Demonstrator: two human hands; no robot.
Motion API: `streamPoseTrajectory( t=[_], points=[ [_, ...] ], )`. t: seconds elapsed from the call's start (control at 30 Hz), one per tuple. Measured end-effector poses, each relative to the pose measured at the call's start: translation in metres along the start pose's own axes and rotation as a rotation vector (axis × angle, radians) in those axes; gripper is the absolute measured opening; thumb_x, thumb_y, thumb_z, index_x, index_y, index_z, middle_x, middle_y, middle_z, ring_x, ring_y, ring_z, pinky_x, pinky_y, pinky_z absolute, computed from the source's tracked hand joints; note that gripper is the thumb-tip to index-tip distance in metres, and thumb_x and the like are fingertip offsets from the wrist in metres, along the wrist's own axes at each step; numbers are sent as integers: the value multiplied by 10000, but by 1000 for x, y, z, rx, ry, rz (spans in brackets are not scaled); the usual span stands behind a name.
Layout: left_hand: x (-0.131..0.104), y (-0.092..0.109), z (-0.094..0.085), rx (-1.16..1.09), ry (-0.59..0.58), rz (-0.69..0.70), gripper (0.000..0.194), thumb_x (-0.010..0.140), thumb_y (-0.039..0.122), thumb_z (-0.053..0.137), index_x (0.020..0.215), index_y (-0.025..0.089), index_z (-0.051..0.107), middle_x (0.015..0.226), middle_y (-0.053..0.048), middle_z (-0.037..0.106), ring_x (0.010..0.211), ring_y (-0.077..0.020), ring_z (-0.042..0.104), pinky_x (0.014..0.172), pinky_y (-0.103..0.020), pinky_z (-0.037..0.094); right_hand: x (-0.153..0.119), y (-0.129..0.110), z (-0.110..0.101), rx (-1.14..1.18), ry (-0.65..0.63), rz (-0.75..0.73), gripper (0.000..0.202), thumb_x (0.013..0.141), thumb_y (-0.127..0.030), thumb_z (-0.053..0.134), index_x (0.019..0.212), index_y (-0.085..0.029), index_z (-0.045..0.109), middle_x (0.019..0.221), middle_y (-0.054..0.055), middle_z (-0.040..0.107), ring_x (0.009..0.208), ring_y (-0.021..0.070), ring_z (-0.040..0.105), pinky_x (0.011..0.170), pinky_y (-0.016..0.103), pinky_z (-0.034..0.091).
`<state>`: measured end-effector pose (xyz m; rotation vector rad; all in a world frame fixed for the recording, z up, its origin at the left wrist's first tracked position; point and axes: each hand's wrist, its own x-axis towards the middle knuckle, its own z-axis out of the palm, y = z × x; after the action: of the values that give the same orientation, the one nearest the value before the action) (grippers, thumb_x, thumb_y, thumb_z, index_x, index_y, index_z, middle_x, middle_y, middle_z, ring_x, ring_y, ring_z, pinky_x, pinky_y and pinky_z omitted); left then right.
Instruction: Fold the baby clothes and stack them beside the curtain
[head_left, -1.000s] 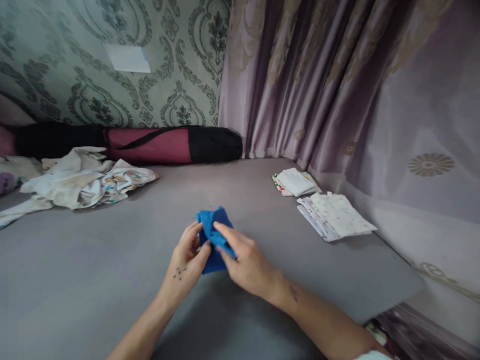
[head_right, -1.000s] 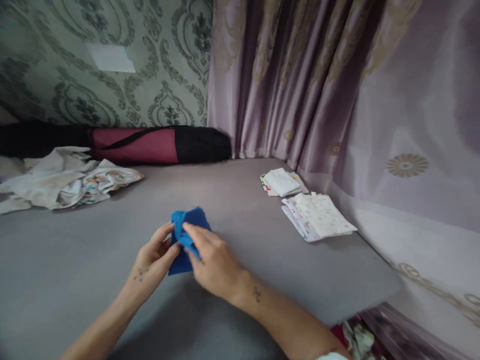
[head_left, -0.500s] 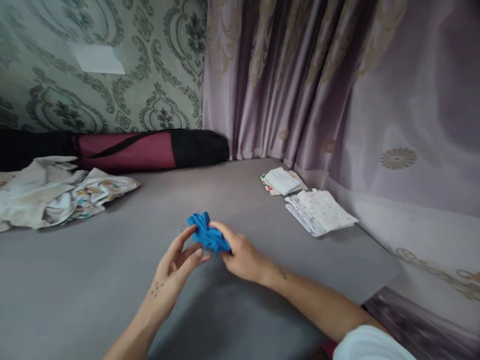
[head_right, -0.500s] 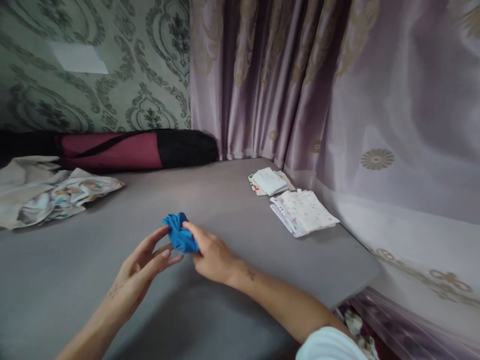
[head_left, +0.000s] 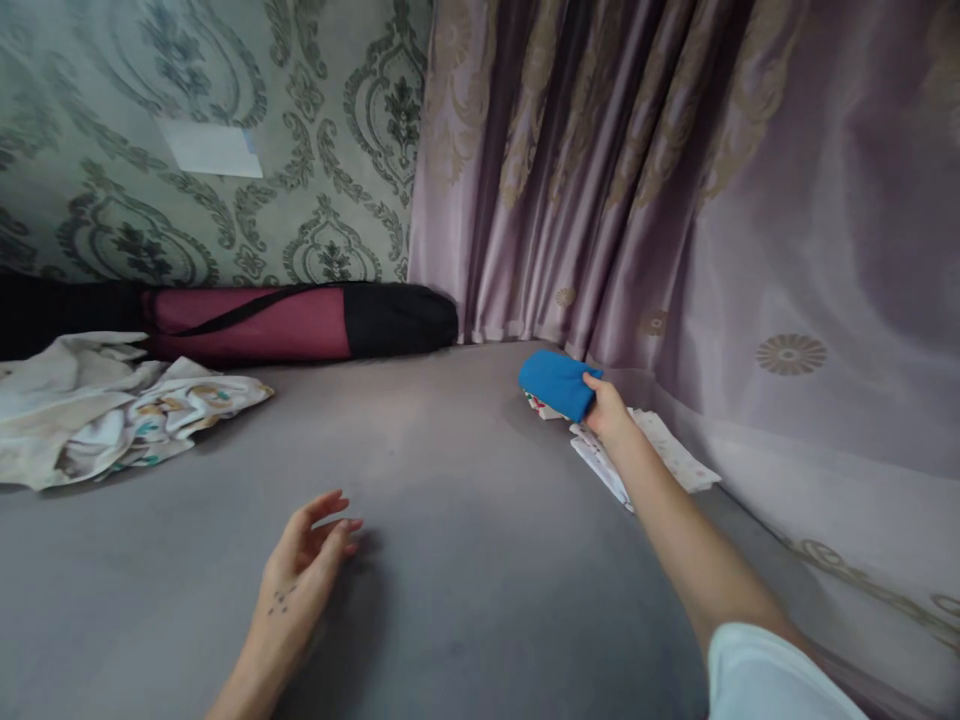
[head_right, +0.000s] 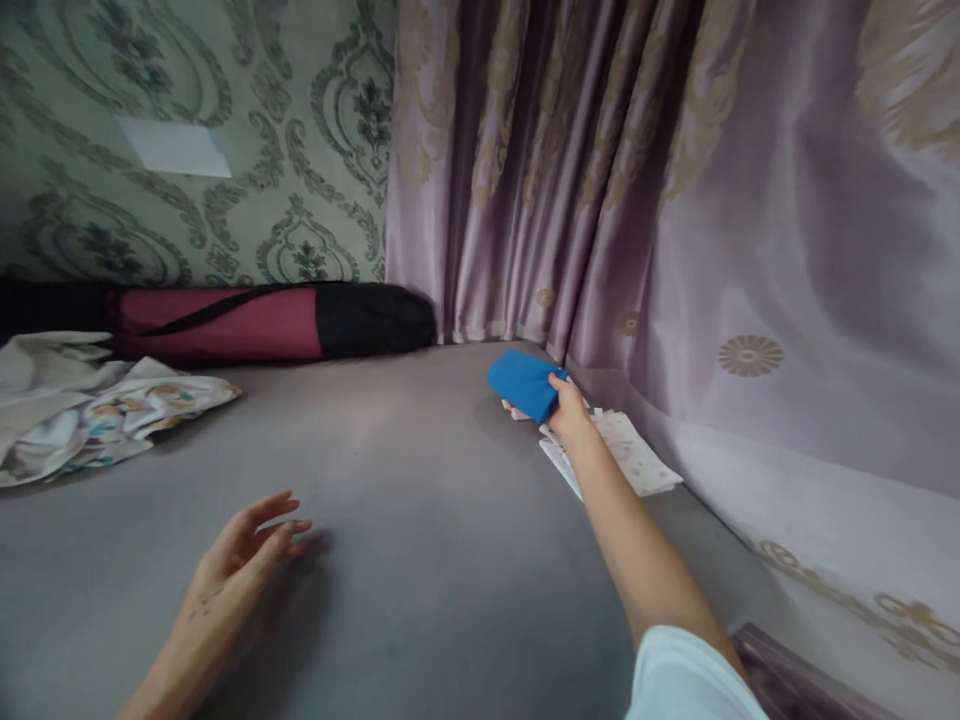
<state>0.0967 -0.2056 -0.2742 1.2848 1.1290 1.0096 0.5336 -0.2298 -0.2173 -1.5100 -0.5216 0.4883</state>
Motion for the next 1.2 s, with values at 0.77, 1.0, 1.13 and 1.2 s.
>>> streamPoseTrajectory(
  t=[0.77,1.0,1.13,1.2],
  points=[
    [18,-11,-13,63,42,-88,660,577,598,712,1051,169,549,1019,-109,644,765,-222,680,610,-315,571,54,21,20,-1323,241,-524,521,974,-360,258,1436,-141,355,1530,153,282,1413,296,183,1116,539,144],
    [19,-10,-12,32,56,-110,687,532,602,728,1027,164,540,965,-100,642,714,-220,678,598,-333,567,59,49,8,-1432,-1,-266,537,973,-443,230,1415,-219,438,1498,121,371,1360,345,297,1058,602,223],
    [21,-14,-13,36,36,-111,670,556,594,718,1039,167,536,937,-89,646,715,-217,677,601,-333,562,59,51,9,-1412,-7,-245,538,975,-450,227,1421,-223,424,1509,124,351,1374,336,282,1059,610,212],
    [21,-15,-14,35,26,-112,662,560,586,721,1038,168,534,912,-81,649,710,-217,677,599,-333,559,61,48,10,-1387,-7,-233,523,973,-445,257,1412,-225,436,1514,122,344,1383,341,268,1065,619,194]
  ],
)
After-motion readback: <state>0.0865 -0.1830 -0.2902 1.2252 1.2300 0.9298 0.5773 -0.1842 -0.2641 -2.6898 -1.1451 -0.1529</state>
